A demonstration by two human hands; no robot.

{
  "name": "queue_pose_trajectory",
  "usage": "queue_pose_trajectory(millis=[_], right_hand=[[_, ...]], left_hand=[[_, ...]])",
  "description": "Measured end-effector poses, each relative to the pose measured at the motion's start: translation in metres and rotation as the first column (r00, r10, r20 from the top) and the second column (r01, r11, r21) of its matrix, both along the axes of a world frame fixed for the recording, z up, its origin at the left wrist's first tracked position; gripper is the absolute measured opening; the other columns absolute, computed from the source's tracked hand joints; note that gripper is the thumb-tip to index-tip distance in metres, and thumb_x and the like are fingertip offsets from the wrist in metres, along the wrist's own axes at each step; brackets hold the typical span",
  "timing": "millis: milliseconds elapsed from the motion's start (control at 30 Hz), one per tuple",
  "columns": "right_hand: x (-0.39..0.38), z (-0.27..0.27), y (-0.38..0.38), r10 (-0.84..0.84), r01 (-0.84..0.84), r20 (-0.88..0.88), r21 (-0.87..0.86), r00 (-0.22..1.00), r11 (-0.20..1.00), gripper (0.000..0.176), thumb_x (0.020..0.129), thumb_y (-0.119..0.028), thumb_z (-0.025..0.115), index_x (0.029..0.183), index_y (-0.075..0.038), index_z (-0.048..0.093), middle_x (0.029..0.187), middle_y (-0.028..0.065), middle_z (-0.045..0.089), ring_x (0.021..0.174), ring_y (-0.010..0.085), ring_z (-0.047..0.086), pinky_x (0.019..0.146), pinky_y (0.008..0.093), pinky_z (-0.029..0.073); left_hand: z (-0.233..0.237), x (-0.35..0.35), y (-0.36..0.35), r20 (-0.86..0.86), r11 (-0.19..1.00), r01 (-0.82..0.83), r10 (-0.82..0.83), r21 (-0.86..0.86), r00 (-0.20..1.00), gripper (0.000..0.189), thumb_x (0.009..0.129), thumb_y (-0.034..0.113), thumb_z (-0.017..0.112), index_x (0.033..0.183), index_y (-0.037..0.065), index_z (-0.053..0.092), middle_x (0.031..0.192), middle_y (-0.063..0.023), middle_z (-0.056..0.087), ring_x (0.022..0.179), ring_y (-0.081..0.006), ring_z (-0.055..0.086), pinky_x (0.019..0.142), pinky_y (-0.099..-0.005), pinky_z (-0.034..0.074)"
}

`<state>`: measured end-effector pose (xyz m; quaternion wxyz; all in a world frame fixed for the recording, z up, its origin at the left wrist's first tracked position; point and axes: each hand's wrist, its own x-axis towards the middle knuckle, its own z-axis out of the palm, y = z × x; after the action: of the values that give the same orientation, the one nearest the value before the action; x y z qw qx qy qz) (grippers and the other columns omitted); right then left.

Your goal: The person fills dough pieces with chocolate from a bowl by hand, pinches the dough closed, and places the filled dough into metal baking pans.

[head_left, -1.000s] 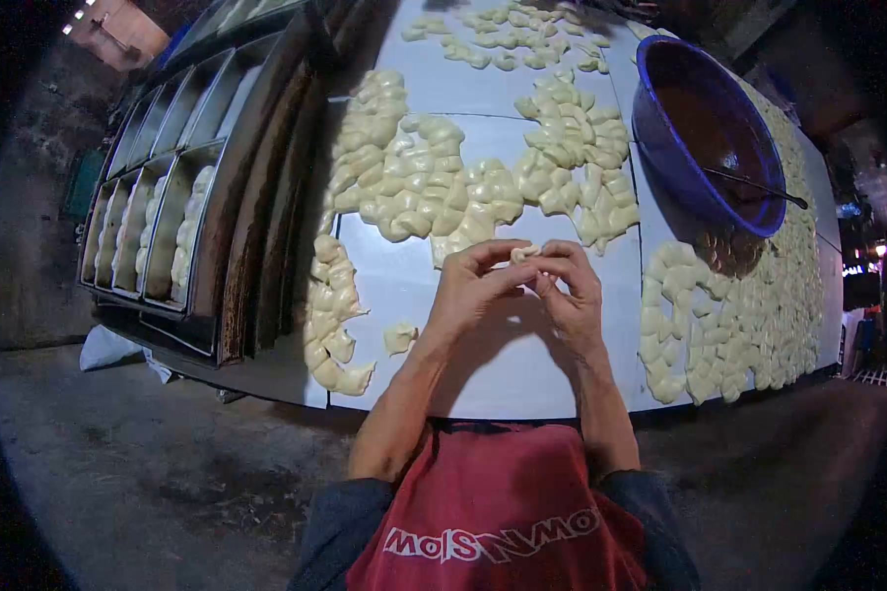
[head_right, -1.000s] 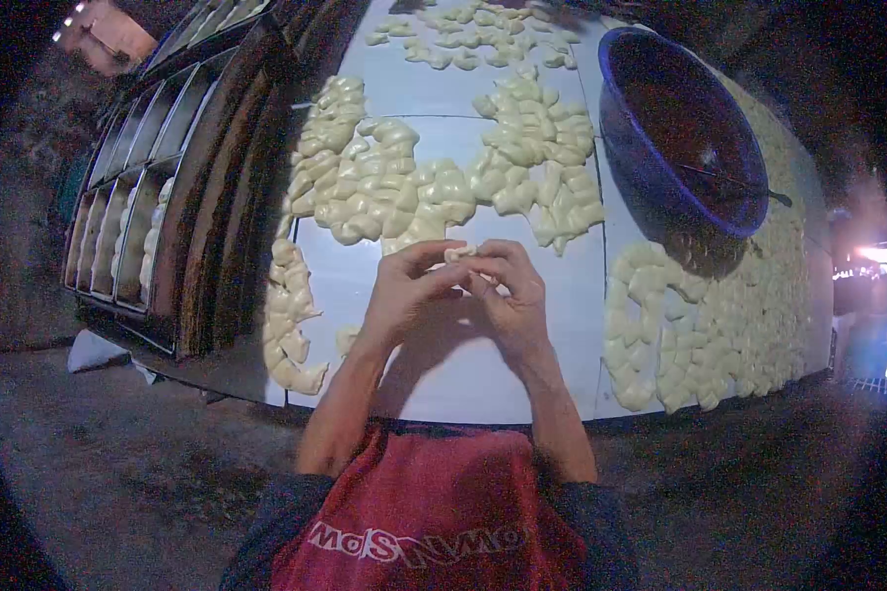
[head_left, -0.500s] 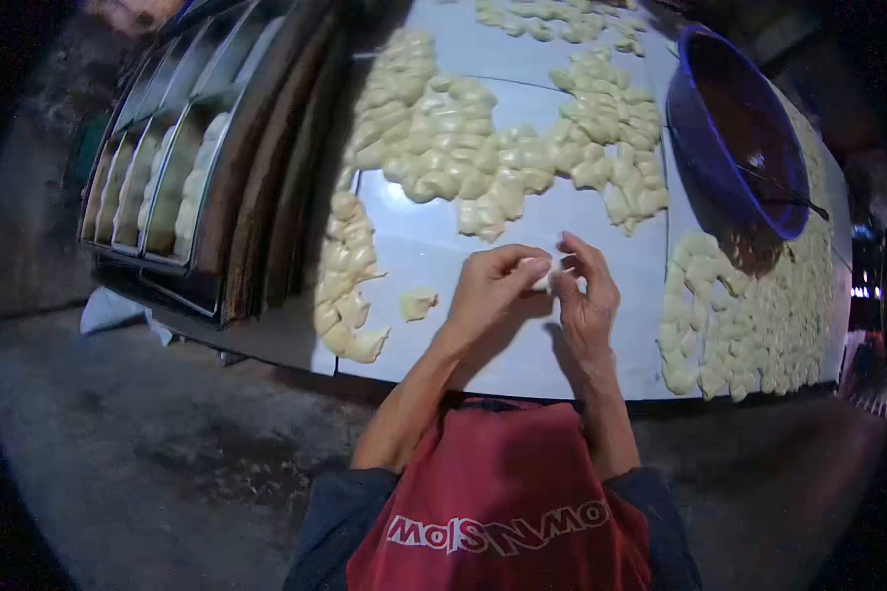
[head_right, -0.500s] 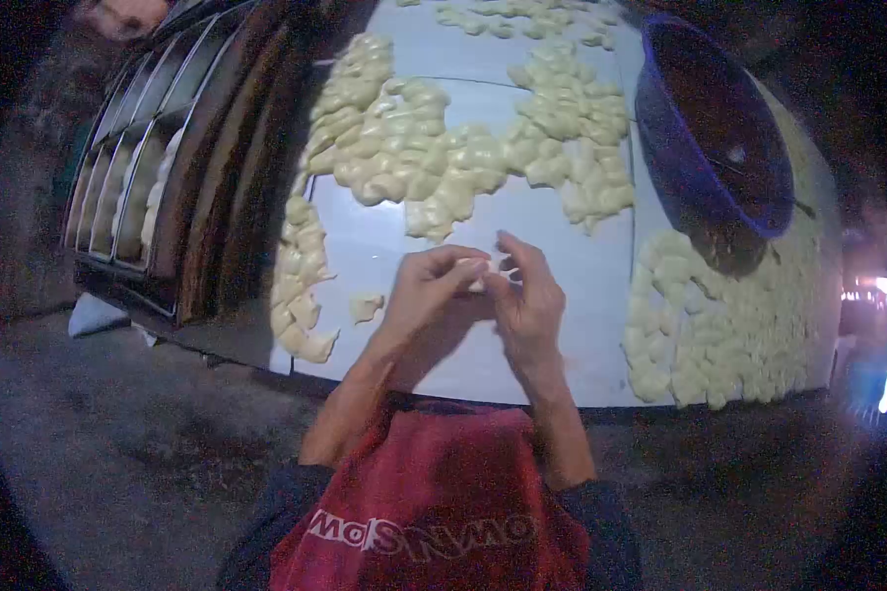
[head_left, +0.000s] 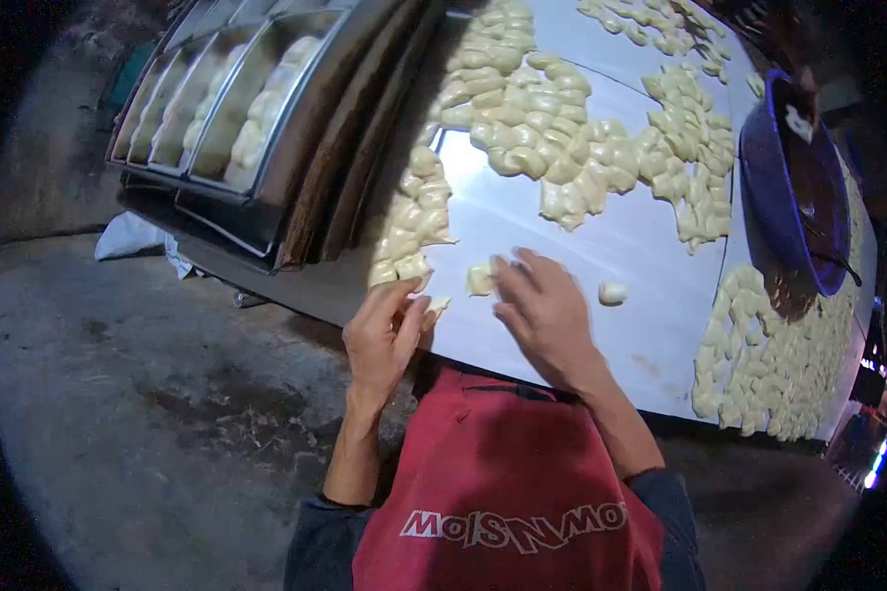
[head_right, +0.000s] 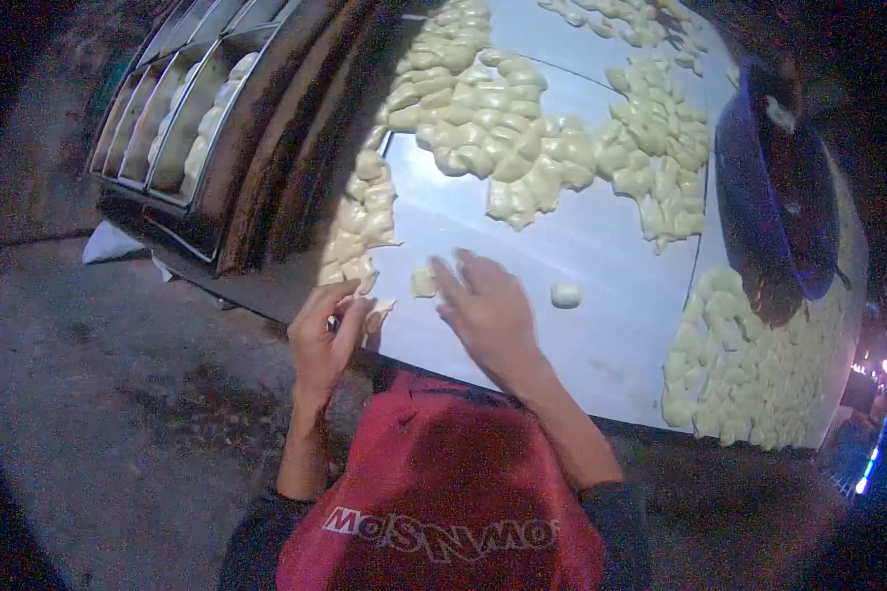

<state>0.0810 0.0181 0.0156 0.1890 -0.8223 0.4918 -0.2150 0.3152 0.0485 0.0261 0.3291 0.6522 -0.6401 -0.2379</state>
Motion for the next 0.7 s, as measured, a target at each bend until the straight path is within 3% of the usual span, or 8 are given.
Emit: queue_pose_trajectory(millis=[100, 200, 233, 267, 400, 533, 567, 700], right_hand=[[0.031, -0.049, -0.019, 0.199, -0.195, 0.051, -0.071, 0.979, 0.978, 0.046, 0.087, -0.021, 0.069, 0.129, -0.005, 0.059, 0.119, 0.0160, 0.063, 0.099, 0.0320, 0.062, 0.086, 0.0405, 0.049], [0.037, -0.029, -0.023, -0.281, 0.022, 0.410, 0.533, 0.868, 0.846, 0.033, 0.094, -0.018, 0.060, 0.123, -0.002, 0.062, 0.101, 0.0136, 0.068, 0.086, 0.0268, 0.064, 0.075, 0.0356, 0.051], [0.038, -0.030, -0.022, -0.588, -0.087, 0.552, 0.768, 0.592, 0.634, 0.028, 0.096, -0.015, 0.055, 0.117, 0.002, 0.064, 0.088, 0.0092, 0.067, 0.076, 0.0200, 0.063, 0.066, 0.0320, 0.049], [0.034, -0.030, -0.026, -0.648, -0.228, 0.636, 0.764, 0.418, 0.603, 0.029, 0.098, -0.018, 0.054, 0.117, 0.001, 0.064, 0.090, 0.0069, 0.065, 0.078, 0.0139, 0.060, 0.067, 0.0281, 0.048], [0.032, -0.011, -0.024, -0.814, -0.435, 0.544, 0.796, 0.206, 0.421, 0.041, 0.102, -0.034, 0.051, 0.125, -0.001, 0.057, 0.097, 0.0081, 0.064, 0.082, 0.0159, 0.060, 0.070, 0.0286, 0.048], [0.038, 0.001, -0.012, -0.775, -0.442, 0.532, 0.818, 0.341, 0.367, 0.035, 0.096, -0.020, 0.065, 0.127, -0.005, 0.055, 0.103, 0.0058, 0.063, 0.092, 0.0134, 0.061, 0.077, 0.0281, 0.052], [0.040, 0.008, -0.010, -0.773, -0.432, 0.535, 0.819, 0.342, 0.377, 0.035, 0.095, -0.019, 0.066, 0.126, -0.004, 0.056, 0.100, 0.0059, 0.064, 0.089, 0.0124, 0.064, 0.072, 0.0269, 0.055], [0.024, 0.014, -0.007, -0.787, -0.343, 0.525, 0.841, 0.325, 0.419, 0.028, 0.094, -0.016, 0.066, 0.118, -0.003, 0.059, 0.092, 0.0047, 0.066, 0.069, 0.0096, 0.064, 0.056, 0.0219, 0.055]], left_hand=[[-0.005, 0.012, 0.015, 0.101, 0.999, 0.034, -0.033, -0.001, 0.994, 0.031, 0.081, 0.016, 0.079, 0.110, 0.007, 0.071, 0.108, -0.0100, 0.067, 0.088, -0.0240, 0.068, 0.074, -0.0348, 0.055], [-0.009, 0.013, 0.021, 0.181, 0.998, 0.056, -0.049, -0.031, 0.982, 0.040, 0.075, 0.023, 0.083, 0.110, 0.008, 0.071, 0.116, -0.0092, 0.064, 0.100, -0.0273, 0.063, 0.083, -0.0376, 0.053], [-0.008, 0.010, 0.020, 0.167, 0.998, 0.047, -0.040, -0.038, 0.985, 0.041, 0.075, 0.023, 0.084, 0.111, 0.008, 0.071, 0.117, -0.0095, 0.063, 0.100, -0.0269, 0.063, 0.084, -0.0372, 0.053], [-0.009, 0.006, 0.018, 0.152, 0.998, 0.041, -0.033, -0.046, 0.988, 0.043, 0.074, 0.023, 0.084, 0.112, 0.007, 0.071, 0.118, -0.0099, 0.063, 0.100, -0.0266, 0.062, 0.086, -0.0369, 0.052], [-0.017, 0.001, 0.009, 0.101, 0.995, 0.061, -0.053, -0.081, 0.993, 0.044, 0.075, 0.022, 0.084, 0.115, 0.009, 0.071, 0.122, -0.0112, 0.061, 0.099, -0.0276, 0.063, 0.084, -0.0364, 0.052], [-0.009, -0.017, -0.005, -0.334, 0.997, 0.059, -0.038, 0.054, 0.942, 0.039, 0.077, 0.016, 0.082, 0.113, 0.005, 0.071, 0.119, -0.0123, 0.063, 0.109, -0.0250, 0.063, 0.089, -0.0360, 0.053], [-0.005, -0.017, -0.014, -0.056, 0.982, 0.163, -0.168, -0.091, 0.984, 0.031, 0.083, 0.010, 0.078, 0.112, 0.003, 0.071, 0.116, -0.0118, 0.065, 0.108, -0.0193, 0.063, 0.084, -0.0314, 0.055], [-0.015, -0.037, -0.025, -0.544, 0.954, 0.230, -0.093, 0.190, 0.834, 0.023, 0.087, 0.006, 0.073, 0.109, -0.001, 0.071, 0.103, -0.0095, 0.071, 0.087, -0.0127, 0.067, 0.074, -0.0259, 0.054]])
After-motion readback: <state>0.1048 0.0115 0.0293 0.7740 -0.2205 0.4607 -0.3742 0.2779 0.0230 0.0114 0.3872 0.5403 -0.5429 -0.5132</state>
